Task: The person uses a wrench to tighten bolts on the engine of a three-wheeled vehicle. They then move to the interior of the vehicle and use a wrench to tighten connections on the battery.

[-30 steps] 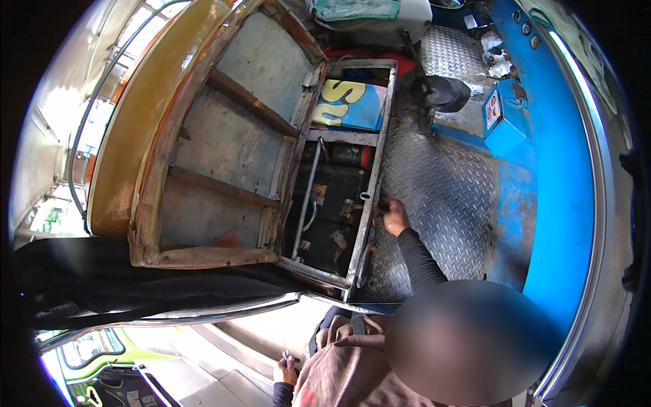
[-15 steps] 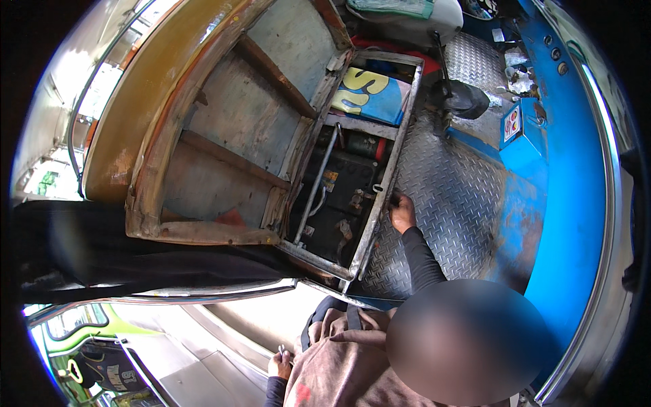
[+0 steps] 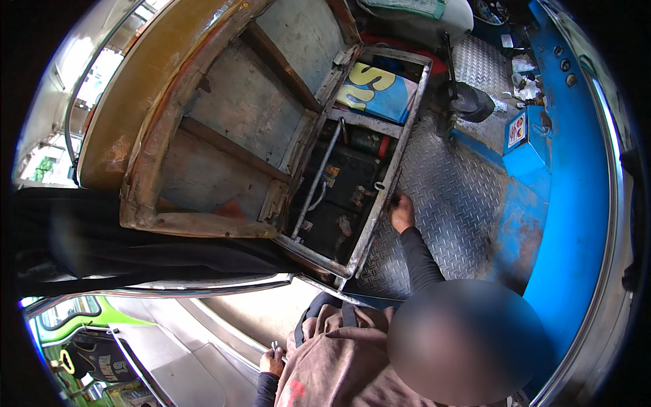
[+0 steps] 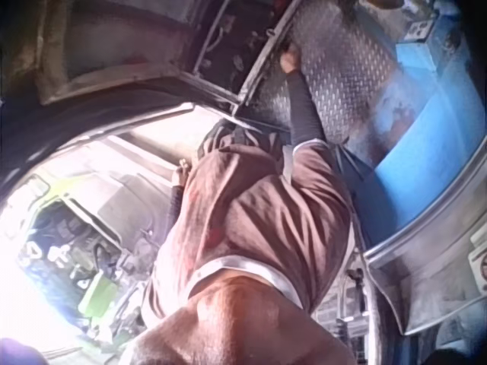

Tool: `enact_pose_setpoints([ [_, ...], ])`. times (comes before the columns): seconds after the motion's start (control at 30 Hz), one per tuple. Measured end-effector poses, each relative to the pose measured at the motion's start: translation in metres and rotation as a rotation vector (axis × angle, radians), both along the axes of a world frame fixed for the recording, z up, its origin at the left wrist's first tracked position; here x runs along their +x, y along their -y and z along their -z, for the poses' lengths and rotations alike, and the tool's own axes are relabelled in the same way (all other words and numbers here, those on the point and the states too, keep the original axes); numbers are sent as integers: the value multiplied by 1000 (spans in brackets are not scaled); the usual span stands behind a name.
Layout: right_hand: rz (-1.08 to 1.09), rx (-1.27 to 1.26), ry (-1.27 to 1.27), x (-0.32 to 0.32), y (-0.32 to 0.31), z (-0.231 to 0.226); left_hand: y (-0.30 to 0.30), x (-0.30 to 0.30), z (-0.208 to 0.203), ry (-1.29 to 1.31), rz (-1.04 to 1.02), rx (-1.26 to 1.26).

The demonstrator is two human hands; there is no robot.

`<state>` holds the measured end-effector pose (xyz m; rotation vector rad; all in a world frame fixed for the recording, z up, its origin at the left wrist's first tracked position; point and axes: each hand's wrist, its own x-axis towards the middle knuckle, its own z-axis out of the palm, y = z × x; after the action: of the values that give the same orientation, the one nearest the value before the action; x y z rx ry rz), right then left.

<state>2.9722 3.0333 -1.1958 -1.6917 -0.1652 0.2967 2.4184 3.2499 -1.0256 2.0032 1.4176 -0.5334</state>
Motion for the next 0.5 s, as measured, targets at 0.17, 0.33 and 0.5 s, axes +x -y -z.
enact_pose_setpoints([
  [0.17,21,-64,-7,8,-1,4,-7,4,-4,-53,30,-29],
  [0.33,13,7,-38,7,1,1,-8,8,-7,-62,56,-19],
  [0.5,5,7,-136,10,9,-4,-10,30,-11,-150,88,-48],
])
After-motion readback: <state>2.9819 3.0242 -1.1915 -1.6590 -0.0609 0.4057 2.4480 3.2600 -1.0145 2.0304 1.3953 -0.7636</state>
